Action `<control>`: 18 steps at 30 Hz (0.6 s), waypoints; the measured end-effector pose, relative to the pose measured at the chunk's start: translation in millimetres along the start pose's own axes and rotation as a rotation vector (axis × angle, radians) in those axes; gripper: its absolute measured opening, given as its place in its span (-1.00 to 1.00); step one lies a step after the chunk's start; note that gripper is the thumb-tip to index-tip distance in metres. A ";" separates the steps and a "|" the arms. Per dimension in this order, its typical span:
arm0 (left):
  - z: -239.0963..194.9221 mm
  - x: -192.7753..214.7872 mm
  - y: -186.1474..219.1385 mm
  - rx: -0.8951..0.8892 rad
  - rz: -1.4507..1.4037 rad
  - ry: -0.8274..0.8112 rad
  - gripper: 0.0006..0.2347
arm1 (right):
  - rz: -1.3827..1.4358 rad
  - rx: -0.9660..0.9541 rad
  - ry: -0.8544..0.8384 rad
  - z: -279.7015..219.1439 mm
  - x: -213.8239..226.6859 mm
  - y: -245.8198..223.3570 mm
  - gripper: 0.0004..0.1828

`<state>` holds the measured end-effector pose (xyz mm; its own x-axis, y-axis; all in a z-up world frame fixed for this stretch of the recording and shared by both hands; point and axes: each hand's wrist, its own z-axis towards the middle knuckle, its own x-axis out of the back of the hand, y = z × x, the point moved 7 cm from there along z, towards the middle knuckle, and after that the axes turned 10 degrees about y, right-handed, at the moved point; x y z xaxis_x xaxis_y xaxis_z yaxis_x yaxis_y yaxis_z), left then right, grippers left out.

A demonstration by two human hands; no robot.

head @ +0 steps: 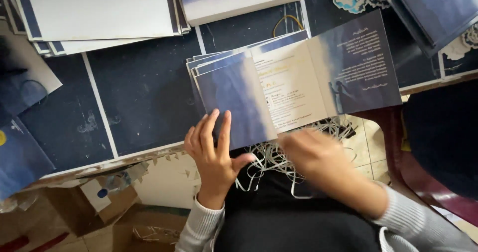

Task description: Folding and creasing paper invitations manually using a hand tool to sharpen the folds.

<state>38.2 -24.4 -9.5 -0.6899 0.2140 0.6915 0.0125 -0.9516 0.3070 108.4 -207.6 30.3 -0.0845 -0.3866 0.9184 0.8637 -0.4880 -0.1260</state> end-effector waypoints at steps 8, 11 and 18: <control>57.1 17.8 -1.6 0.042 0.017 -0.137 -0.84 | -0.407 -0.556 0.217 -83.6 74.6 158.0 -0.68; 84.9 11.5 -5.4 -0.028 -0.004 -0.208 -0.94 | 0.247 -1.200 0.530 -63.6 69.8 185.1 -0.71; 194.5 -70.8 -37.1 -0.148 -0.272 -0.147 -0.61 | 1.136 -1.316 0.200 32.2 -6.2 101.0 -0.64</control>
<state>227.3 38.7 57.3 -0.5414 0.4838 0.6876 -0.2700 -0.8746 0.4027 212.2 -229.3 23.9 0.0810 -0.9891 0.1229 -0.4024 -0.1453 -0.9038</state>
